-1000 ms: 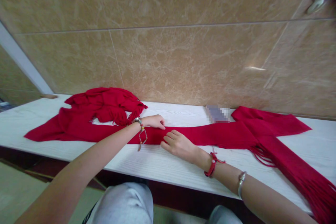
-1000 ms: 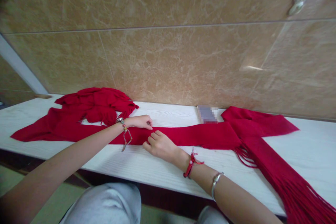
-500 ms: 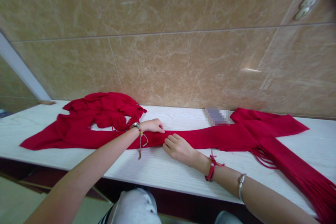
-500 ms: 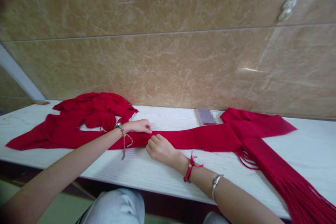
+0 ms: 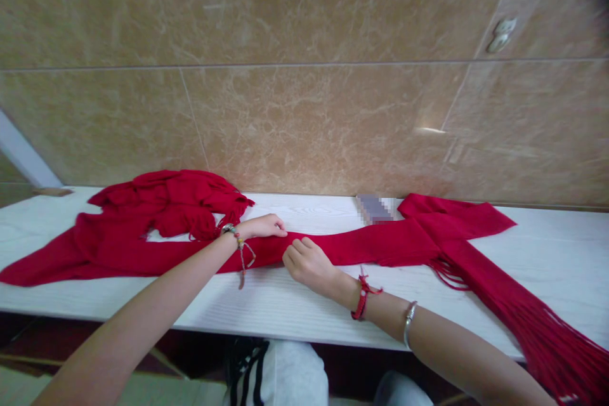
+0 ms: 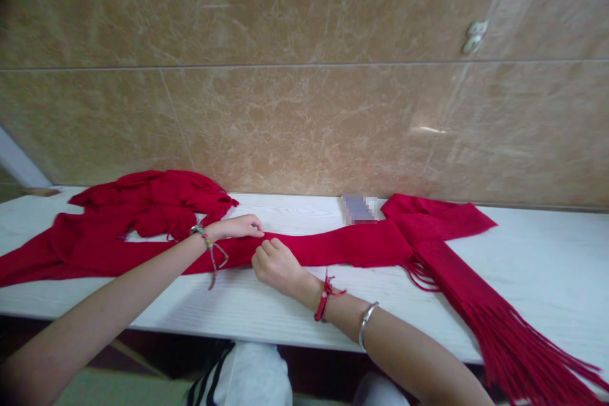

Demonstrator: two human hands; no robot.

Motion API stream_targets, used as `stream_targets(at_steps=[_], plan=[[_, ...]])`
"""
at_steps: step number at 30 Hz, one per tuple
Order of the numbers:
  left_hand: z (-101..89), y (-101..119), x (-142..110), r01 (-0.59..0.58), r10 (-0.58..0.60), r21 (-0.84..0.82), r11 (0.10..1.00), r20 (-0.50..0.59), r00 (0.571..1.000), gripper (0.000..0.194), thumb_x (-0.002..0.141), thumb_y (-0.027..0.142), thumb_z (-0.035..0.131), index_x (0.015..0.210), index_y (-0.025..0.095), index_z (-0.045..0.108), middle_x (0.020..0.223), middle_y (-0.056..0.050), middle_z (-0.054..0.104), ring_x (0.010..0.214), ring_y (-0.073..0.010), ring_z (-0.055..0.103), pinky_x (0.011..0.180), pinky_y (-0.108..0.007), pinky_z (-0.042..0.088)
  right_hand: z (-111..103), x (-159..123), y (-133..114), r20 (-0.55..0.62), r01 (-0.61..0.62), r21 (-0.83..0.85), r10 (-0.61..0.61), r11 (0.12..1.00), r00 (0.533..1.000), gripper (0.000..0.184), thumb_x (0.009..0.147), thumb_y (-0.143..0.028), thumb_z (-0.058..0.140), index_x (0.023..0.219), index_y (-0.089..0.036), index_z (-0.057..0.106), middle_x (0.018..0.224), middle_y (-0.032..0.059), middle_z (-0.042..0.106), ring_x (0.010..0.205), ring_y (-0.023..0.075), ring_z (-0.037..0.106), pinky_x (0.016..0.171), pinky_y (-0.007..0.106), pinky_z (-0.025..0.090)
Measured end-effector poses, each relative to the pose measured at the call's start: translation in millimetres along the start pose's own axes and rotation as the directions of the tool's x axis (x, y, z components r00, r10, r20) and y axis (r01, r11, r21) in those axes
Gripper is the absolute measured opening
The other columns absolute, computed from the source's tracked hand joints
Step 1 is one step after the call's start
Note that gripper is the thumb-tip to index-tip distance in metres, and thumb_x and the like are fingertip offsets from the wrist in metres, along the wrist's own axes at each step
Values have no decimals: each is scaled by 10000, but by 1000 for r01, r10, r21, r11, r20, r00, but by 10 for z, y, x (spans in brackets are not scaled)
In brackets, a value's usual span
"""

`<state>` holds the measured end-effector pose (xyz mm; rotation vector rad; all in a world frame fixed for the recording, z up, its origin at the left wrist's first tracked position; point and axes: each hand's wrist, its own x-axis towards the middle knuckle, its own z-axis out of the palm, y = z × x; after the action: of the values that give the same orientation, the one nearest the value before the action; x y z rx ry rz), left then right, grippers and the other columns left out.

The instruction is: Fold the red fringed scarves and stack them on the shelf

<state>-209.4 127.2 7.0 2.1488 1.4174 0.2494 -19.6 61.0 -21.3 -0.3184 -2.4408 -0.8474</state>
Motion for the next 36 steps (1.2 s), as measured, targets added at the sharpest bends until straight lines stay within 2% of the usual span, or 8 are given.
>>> stream_targets(at_steps=[8,13,17,22,28,33,34,36], plan=[[-392,607,58,-92,88,-117,989,-45,995,343,710,463,514,769,134,590,740,-13,589,704,-140,496,642,-224,384,-450,-23,376,-51,-140,-123,135,982,990,148,873,-112,417,790,-157,531,668,25,536,629,166,462,556,305,271],[-525,1227,384,-193,172,-255,947,-101,980,326,707,459,553,764,138,557,692,13,538,642,-108,466,588,-214,362,-967,-210,877,-23,-188,-295,189,937,982,251,917,-113,317,814,-166,540,683,36,535,655,162,441,585,309,264],[-502,1714,736,-312,295,-322,894,-100,950,284,724,403,550,774,123,547,670,17,501,617,-94,446,573,-217,341,-1328,-501,1215,26,-224,-400,256,889,966,256,920,-125,318,823,-168,551,696,46,526,668,172,425,603,315,273],[-204,2135,1235,-349,341,-179,920,-75,937,295,781,385,489,845,106,562,721,-5,545,632,-98,466,576,-217,346,-1443,-993,1459,147,-260,-450,358,854,922,222,915,-138,345,906,-159,566,756,61,544,698,175,444,618,308,307],[368,2261,1620,-285,284,-2,958,-76,956,275,820,302,463,921,76,581,867,-79,619,767,-163,551,665,-246,404,-1123,-1598,1526,346,-248,-386,389,888,854,157,874,-123,438,941,-146,578,842,62,575,701,158,497,616,280,361],[699,2090,1273,-274,303,161,948,-196,933,422,842,384,465,1171,121,482,1239,-163,471,1122,-261,449,916,-340,340,-919,-1879,1482,402,-294,-310,404,904,822,222,840,-99,477,1041,-116,571,914,89,598,743,171,546,653,286,425],[756,2029,1148,-294,360,282,913,-221,906,479,842,425,458,1230,146,437,1287,-160,428,1148,-265,434,936,-353,331,-901,-1907,1477,399,-306,-293,407,906,821,245,836,-92,476,1063,-114,567,942,98,601,759,174,556,664,287,437],[860,1893,900,-304,409,430,850,-175,895,603,819,480,477,1313,160,346,1371,-165,334,1229,-272,362,981,-363,298,-883,-1937,1477,396,-331,-262,414,906,820,282,830,-72,465,1091,-114,565,994,116,603,787,174,573,686,286,457]])
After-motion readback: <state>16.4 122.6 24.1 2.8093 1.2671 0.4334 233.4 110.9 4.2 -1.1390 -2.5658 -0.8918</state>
